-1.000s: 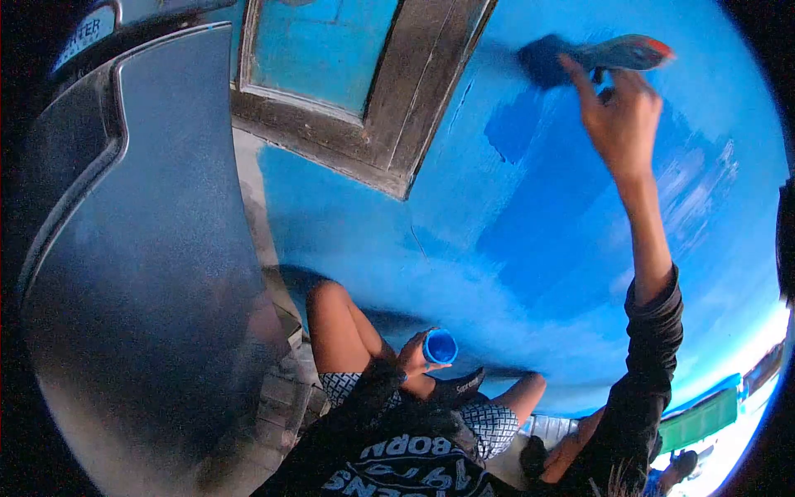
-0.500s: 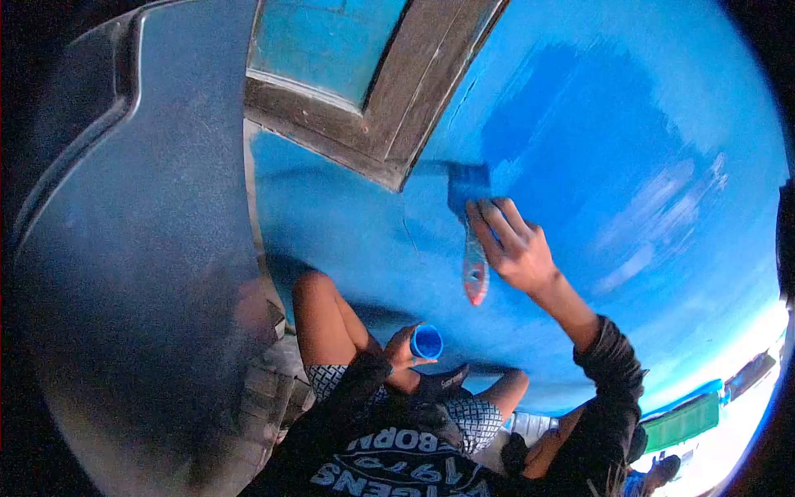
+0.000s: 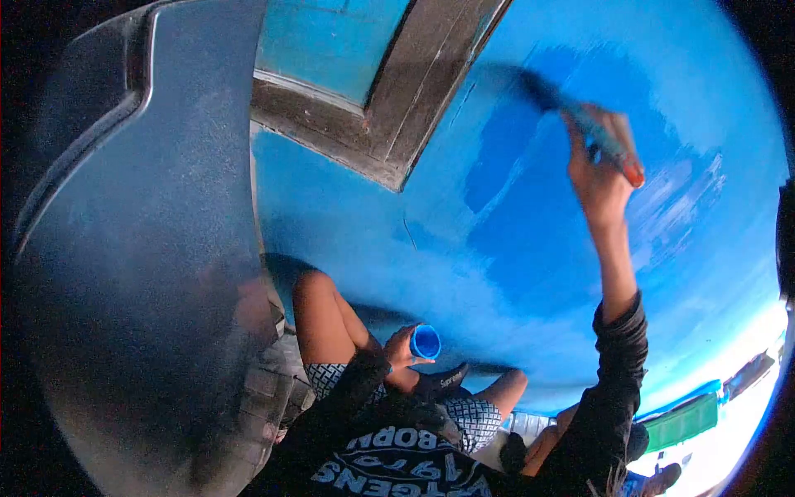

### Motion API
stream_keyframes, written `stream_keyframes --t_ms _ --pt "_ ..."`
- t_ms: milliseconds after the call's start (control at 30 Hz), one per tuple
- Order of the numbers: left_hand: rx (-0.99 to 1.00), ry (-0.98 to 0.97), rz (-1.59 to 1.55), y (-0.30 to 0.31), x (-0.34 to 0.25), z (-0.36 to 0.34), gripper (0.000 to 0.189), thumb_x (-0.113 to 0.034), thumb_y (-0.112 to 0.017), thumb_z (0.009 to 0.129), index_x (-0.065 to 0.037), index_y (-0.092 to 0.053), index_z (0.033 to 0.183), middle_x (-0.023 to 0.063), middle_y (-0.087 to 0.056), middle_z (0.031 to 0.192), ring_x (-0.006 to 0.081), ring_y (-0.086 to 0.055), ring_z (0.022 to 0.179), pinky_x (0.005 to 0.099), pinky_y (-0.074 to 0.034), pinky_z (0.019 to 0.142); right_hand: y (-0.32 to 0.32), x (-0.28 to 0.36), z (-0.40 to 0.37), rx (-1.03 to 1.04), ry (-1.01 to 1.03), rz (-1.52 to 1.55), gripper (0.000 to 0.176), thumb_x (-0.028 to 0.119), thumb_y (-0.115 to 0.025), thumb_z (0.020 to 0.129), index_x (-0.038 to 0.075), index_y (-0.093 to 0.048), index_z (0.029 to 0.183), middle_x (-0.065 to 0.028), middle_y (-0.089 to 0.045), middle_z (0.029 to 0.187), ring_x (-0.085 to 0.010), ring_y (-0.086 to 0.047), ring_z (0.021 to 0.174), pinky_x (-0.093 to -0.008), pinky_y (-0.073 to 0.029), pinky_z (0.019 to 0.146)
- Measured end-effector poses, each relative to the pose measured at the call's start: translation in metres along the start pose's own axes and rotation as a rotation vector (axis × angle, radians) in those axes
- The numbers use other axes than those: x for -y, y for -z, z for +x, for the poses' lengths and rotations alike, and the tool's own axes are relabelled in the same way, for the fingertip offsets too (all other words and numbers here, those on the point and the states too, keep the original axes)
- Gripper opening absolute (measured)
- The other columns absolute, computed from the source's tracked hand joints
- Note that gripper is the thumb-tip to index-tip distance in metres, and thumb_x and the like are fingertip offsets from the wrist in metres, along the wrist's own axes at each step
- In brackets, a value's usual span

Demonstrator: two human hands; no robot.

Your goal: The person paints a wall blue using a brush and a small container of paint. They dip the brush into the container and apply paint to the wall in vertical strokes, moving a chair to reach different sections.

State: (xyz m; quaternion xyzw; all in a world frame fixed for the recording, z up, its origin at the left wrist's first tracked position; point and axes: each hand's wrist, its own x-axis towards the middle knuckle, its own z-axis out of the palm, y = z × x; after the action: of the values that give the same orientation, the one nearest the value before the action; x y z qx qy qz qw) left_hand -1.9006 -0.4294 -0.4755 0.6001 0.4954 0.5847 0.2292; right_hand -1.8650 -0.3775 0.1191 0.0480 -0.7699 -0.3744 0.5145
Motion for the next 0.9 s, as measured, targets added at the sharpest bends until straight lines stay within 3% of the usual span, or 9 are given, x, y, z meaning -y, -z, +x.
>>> stream_keyframes --t_ms 133,233,267,367,467,633,733,800,900 --pt "-0.005 0.003 -0.008 0.001 0.000 -0.003 0.099 -0.047 -0.091 0.063 -0.004 -0.046 0.141 0.0205 -0.062 0.124 0.0379 -0.063 0.110 0.0493 -0.049 0.095 -0.001 -0.018 0.001 0.054 0.175 -0.139 0.032 -0.002 -0.072 0.074 0.003 -0.069 0.105 -0.0098 -0.067 0.101 -0.0292 -0.065 0.088 -0.0388 -0.056 0.070" --pt "-0.019 0.004 -0.032 0.000 0.001 -0.004 0.099 -0.048 -0.091 0.063 -0.004 -0.046 0.141 0.0206 -0.062 0.124 0.0380 -0.063 0.110 0.0495 -0.049 0.095 -0.006 0.025 -0.060 0.344 -0.027 0.094 0.034 0.000 -0.069 0.075 -0.001 -0.068 0.109 -0.0132 -0.068 0.104 -0.0318 -0.066 0.091 -0.0387 -0.057 0.073" --pt "-0.025 0.005 -0.049 -0.002 0.003 -0.005 0.099 -0.048 -0.091 0.063 -0.004 -0.046 0.141 0.0206 -0.062 0.124 0.0380 -0.063 0.110 0.0495 -0.049 0.095 -0.008 0.039 -0.091 0.400 0.100 0.033 0.039 0.008 -0.070 0.072 0.003 -0.070 0.110 -0.0092 -0.066 0.116 -0.0282 -0.066 0.102 -0.0359 -0.058 0.062" --pt "-0.023 0.004 -0.082 -0.003 0.002 -0.007 0.100 -0.048 -0.091 0.063 -0.004 -0.046 0.141 0.0207 -0.062 0.124 0.0380 -0.062 0.110 0.0496 -0.049 0.095 0.005 0.094 -0.148 0.615 0.151 0.192 0.042 0.009 -0.071 0.067 0.003 -0.071 0.109 -0.0106 -0.066 0.117 -0.0310 -0.065 0.107 -0.0359 -0.059 0.066" --pt "-0.024 -0.043 0.155 0.005 -0.004 0.001 0.104 -0.058 -0.087 0.063 -0.004 -0.044 0.141 0.0227 -0.060 0.126 0.0395 -0.061 0.113 0.0510 -0.048 0.095 0.002 0.103 -0.165 0.607 -0.109 0.395 0.032 0.006 -0.075 0.076 0.002 -0.071 0.108 -0.0119 -0.067 0.104 -0.0314 -0.067 0.094 -0.0401 -0.058 0.066" --pt "0.007 0.003 0.162 0.016 -0.021 0.000 0.105 -0.055 -0.089 0.063 -0.003 -0.043 0.142 0.0226 -0.058 0.129 0.0399 -0.058 0.116 0.0493 -0.048 0.097 0.004 0.032 -0.089 0.244 -0.207 0.210 0.014 0.002 -0.076 0.081 0.003 -0.073 0.094 -0.0125 -0.072 0.098 -0.0297 -0.068 0.086 -0.0367 -0.055 0.072" --pt "-0.026 -0.010 0.163 0.006 -0.012 -0.005 0.107 -0.056 -0.089 0.061 -0.004 -0.043 0.143 0.0218 -0.059 0.127 0.0405 -0.059 0.116 0.0492 -0.048 0.097 0.014 0.006 -0.032 0.100 -0.193 0.044 0.014 0.000 -0.076 0.082 0.003 -0.073 0.095 -0.0108 -0.072 0.098 -0.0279 -0.068 0.085 -0.0355 -0.054 0.072" --pt "0.014 0.031 0.186 0.011 -0.017 -0.002 0.107 -0.056 -0.089 0.062 -0.005 -0.042 0.143 0.0221 -0.059 0.127 0.0405 -0.059 0.114 0.0496 -0.047 0.097 0.015 0.003 -0.020 -0.035 -0.032 -0.089 0.019 -0.003 -0.076 0.081 0.003 -0.072 0.099 -0.0105 -0.072 0.097 -0.0274 -0.068 0.085 -0.0357 -0.054 0.073" --pt "-0.008 0.044 0.114 -0.008 0.012 -0.005 0.107 -0.056 -0.089 0.062 -0.006 -0.042 0.144 0.0222 -0.060 0.124 0.0408 -0.061 0.110 0.0506 -0.048 0.096 0.017 0.013 -0.090 0.347 -0.054 0.098 0.036 0.006 -0.070 0.079 0.002 -0.065 0.114 -0.0135 -0.064 0.112 -0.0322 -0.064 0.097 -0.0391 -0.055 0.072"
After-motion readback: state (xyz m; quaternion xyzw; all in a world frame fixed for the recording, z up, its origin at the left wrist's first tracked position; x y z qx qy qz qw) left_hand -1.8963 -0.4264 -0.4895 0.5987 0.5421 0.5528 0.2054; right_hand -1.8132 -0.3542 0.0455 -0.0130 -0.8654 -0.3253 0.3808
